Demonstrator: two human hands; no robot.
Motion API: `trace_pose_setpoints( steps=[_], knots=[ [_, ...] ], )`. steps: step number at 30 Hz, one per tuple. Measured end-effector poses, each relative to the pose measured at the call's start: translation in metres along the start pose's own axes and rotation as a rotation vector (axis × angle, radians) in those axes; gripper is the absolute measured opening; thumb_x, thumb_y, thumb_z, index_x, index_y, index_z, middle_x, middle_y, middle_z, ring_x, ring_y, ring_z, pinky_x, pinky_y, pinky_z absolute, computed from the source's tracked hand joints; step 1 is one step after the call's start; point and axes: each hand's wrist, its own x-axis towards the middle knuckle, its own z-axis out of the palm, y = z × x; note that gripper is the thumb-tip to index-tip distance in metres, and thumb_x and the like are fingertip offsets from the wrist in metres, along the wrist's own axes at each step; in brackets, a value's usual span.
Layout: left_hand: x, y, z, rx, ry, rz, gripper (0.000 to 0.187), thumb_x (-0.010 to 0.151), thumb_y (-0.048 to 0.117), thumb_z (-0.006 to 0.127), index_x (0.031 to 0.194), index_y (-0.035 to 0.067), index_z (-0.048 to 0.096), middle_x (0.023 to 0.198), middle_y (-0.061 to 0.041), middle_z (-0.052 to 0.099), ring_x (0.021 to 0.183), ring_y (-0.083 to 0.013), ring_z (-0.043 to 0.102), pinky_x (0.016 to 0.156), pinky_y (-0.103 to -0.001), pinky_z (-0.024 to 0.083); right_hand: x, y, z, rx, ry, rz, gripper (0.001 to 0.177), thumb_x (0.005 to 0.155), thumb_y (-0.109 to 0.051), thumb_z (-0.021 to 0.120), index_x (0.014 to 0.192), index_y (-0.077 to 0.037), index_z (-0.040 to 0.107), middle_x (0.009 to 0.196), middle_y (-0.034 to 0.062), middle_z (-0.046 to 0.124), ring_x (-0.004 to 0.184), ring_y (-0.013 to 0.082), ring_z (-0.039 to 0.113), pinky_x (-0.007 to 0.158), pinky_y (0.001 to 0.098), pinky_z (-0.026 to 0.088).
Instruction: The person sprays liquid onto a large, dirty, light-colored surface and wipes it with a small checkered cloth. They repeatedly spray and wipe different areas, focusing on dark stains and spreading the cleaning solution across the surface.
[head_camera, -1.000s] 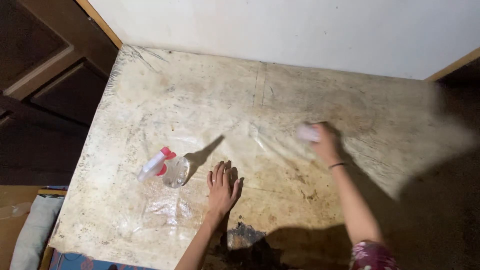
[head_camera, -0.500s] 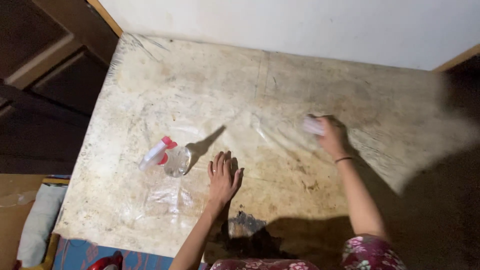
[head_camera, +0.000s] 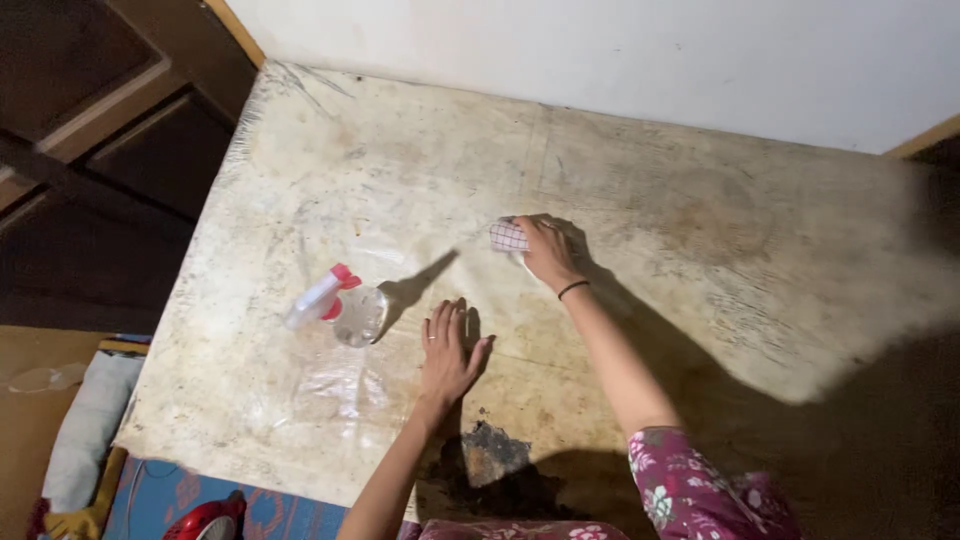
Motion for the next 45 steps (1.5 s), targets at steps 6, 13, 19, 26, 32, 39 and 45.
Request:
trace_pose_setpoints(
  steps=[6, 13, 19, 26, 32, 39, 45],
  knots=[
    [-0.003, -0.005, 0.006, 0.051, 0.009, 0.009, 0.062, 0.097, 0.047, 0.061, 0.139, 0.004, 0.046, 0.152, -0.017, 0.042, 0.148, -0.0374, 0.034, 0.116, -0.059, 0.027, -0.088, 0.011, -0.16, -0.161, 0.07, 0.144, 0.05, 0.075, -0.017, 0.082, 0.122, -0.02, 0.067, 0.107, 0.0056, 0.074, 0.106, 0.0266, 0.071, 0.095, 0.0396, 0.056],
    [-0.005, -0.002, 0.004, 0.044, -0.035, 0.005, 0.065, 0.097, 0.05, 0.06, 0.141, 0.004, 0.045, 0.154, -0.017, 0.04, 0.149, -0.0372, 0.031, 0.118, -0.061, 0.023, -0.125, 0.126, -0.111, -0.062, 0.091, 0.451, 0.062, 0.079, -0.014, 0.078, 0.137, -0.025, 0.058, 0.117, 0.0135, 0.071, 0.117, 0.0342, 0.066, 0.101, 0.0479, 0.051],
    [-0.003, -0.001, 0.0, 0.036, -0.05, -0.003, 0.065, 0.097, 0.05, 0.061, 0.14, 0.004, 0.045, 0.154, -0.017, 0.039, 0.151, -0.0365, 0.029, 0.117, -0.062, 0.023, -0.028, -0.054, -0.093, -0.105, 0.065, 0.117, 0.048, 0.075, -0.016, 0.08, 0.12, -0.026, 0.069, 0.107, -0.0006, 0.075, 0.104, 0.0207, 0.072, 0.094, 0.0357, 0.057],
    [0.006, -0.002, 0.004, 0.059, -0.05, 0.007, 0.063, 0.097, 0.045, 0.062, 0.142, 0.006, 0.042, 0.155, -0.017, 0.037, 0.15, -0.0382, 0.028, 0.117, -0.06, 0.024, -0.044, -0.006, -0.105, 0.064, -0.031, 0.137, 0.049, 0.079, -0.01, 0.077, 0.126, -0.022, 0.066, 0.116, 0.0081, 0.073, 0.116, 0.0295, 0.066, 0.103, 0.0434, 0.051],
    [-0.002, 0.0, 0.0, 0.062, -0.055, 0.023, 0.061, 0.097, 0.044, 0.061, 0.142, 0.005, 0.043, 0.156, -0.017, 0.036, 0.15, -0.0389, 0.028, 0.118, -0.061, 0.022, -0.172, 0.132, -0.161, -0.124, 0.258, 0.413, 0.055, 0.08, -0.017, 0.081, 0.132, -0.018, 0.064, 0.114, 0.0129, 0.073, 0.111, 0.0349, 0.067, 0.099, 0.0462, 0.052],
    [0.0, 0.006, -0.005, 0.066, -0.103, 0.008, 0.064, 0.098, 0.053, 0.058, 0.14, 0.007, 0.044, 0.155, -0.016, 0.037, 0.151, -0.0361, 0.026, 0.118, -0.061, 0.021, -0.112, 0.081, -0.122, 0.023, 0.172, 0.216, 0.052, 0.073, 0.001, 0.076, 0.121, -0.018, 0.071, 0.116, 0.0095, 0.073, 0.114, 0.0324, 0.066, 0.105, 0.0436, 0.049],
    [-0.002, 0.0, 0.003, 0.079, -0.071, 0.019, 0.064, 0.098, 0.053, 0.058, 0.139, 0.006, 0.044, 0.155, -0.016, 0.038, 0.15, -0.0373, 0.029, 0.117, -0.061, 0.022, -0.016, -0.011, -0.015, 0.094, -0.064, 0.179, 0.064, 0.076, -0.005, 0.076, 0.134, -0.025, 0.057, 0.125, 0.0041, 0.071, 0.122, 0.0275, 0.065, 0.102, 0.0424, 0.049]
  ],
)
